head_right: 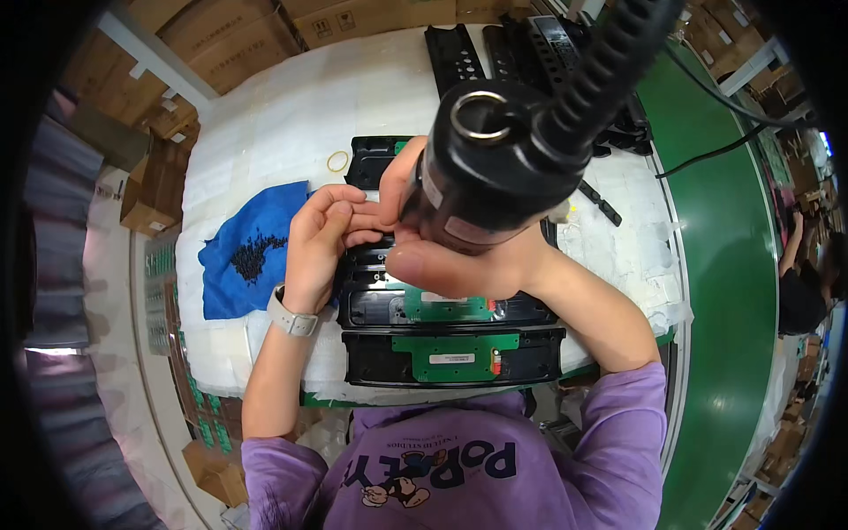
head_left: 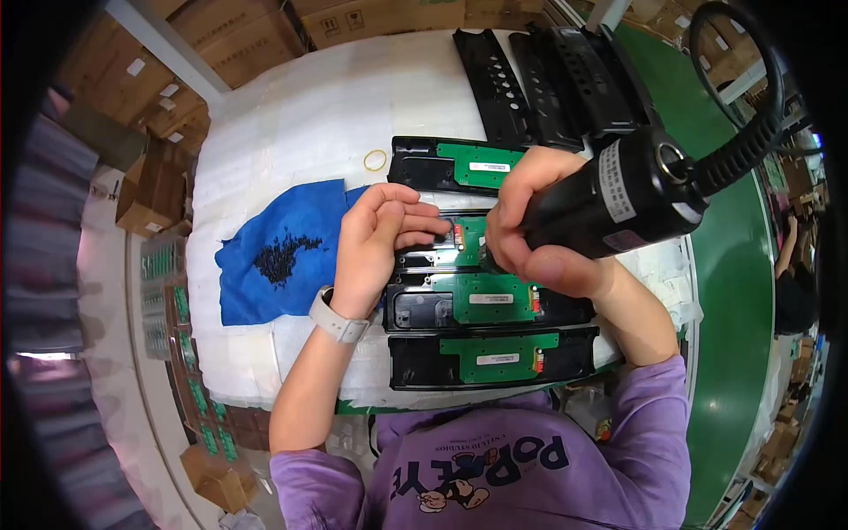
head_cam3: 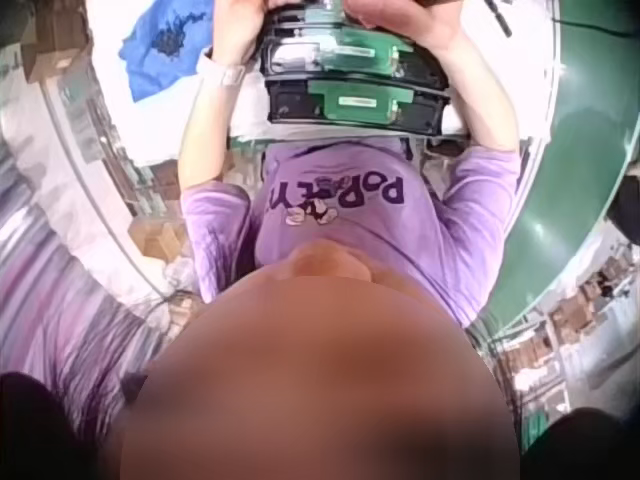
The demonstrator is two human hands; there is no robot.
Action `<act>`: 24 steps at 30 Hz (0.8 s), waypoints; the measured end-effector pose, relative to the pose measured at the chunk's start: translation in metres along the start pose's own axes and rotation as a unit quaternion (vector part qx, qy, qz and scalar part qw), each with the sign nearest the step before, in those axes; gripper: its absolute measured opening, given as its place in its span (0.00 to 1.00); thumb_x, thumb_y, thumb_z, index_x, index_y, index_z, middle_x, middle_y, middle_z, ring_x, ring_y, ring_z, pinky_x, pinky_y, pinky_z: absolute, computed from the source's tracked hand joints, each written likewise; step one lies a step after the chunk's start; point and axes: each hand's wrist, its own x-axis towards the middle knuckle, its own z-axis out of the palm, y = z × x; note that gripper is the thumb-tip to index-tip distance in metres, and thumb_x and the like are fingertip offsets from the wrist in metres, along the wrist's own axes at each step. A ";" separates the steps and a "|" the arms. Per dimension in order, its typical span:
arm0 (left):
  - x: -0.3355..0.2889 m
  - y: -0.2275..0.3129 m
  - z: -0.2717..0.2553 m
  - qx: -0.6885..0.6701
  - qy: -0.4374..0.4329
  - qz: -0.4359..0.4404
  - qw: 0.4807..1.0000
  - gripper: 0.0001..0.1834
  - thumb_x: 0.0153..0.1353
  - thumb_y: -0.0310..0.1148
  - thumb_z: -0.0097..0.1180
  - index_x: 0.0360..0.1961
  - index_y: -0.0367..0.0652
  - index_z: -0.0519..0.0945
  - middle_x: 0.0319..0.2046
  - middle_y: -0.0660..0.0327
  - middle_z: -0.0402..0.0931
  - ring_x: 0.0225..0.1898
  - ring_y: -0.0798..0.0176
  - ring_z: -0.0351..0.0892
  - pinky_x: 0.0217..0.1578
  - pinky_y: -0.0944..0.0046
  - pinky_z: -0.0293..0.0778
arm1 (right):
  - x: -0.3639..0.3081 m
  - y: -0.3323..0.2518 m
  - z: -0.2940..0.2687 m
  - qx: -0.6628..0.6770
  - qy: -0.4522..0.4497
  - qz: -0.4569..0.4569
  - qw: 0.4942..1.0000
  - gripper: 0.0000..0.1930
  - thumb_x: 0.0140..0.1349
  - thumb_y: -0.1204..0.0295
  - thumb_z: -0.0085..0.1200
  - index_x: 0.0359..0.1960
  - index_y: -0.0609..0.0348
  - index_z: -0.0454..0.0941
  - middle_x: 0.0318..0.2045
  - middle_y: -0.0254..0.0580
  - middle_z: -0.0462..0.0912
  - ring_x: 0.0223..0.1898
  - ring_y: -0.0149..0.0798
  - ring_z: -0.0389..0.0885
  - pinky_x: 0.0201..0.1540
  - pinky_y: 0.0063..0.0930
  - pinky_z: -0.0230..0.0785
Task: Assembling battery pack components using an electric screwdriver.
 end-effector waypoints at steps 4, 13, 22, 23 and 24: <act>-0.003 -0.001 -0.002 0.007 -0.010 -0.010 1.000 0.11 0.69 0.35 0.38 0.40 0.38 0.69 0.25 0.55 0.76 0.22 0.67 0.76 0.20 0.77 0.67 | 0.007 0.002 -0.005 -0.072 -0.037 -0.062 0.995 0.14 0.42 0.76 0.63 0.29 0.61 0.70 0.22 0.35 0.74 0.20 0.26 0.71 0.23 0.19 0.65; 0.000 -0.007 -0.001 -0.061 -0.006 -0.037 0.997 0.13 0.69 0.36 0.39 0.32 0.40 0.70 0.12 0.73 0.54 0.12 0.80 0.47 0.12 0.76 0.43 | -0.009 0.022 -0.008 -0.191 -0.009 -0.066 0.979 0.14 0.34 0.74 0.68 0.20 0.55 0.72 0.16 0.31 0.75 0.17 0.28 0.74 0.22 0.18 0.64; -0.001 0.001 -0.003 -0.023 -0.026 -0.042 0.998 0.05 0.66 0.29 0.41 0.38 0.42 0.68 0.19 0.64 0.68 0.17 0.75 0.59 0.18 0.75 0.55 | 0.003 -0.008 0.003 -0.015 -0.014 0.057 0.998 0.20 0.45 0.64 0.68 0.29 0.63 0.69 0.16 0.34 0.72 0.17 0.26 0.69 0.21 0.18 0.62; 0.000 0.002 -0.004 -0.017 -0.026 -0.037 0.999 0.04 0.66 0.28 0.42 0.39 0.42 0.68 0.22 0.61 0.73 0.18 0.74 0.62 0.19 0.75 0.58 | 0.004 -0.001 0.001 0.034 0.001 -0.016 0.999 0.22 0.46 0.63 0.67 0.32 0.63 0.68 0.15 0.33 0.70 0.16 0.27 0.68 0.20 0.20 0.61; 0.001 0.003 -0.007 -0.030 -0.049 -0.024 0.998 0.05 0.66 0.30 0.43 0.40 0.41 0.67 0.29 0.54 0.77 0.20 0.72 0.70 0.20 0.76 0.63 | 0.005 -0.001 -0.002 0.048 0.000 -0.033 0.998 0.22 0.47 0.61 0.66 0.33 0.62 0.67 0.15 0.33 0.70 0.16 0.27 0.68 0.20 0.21 0.60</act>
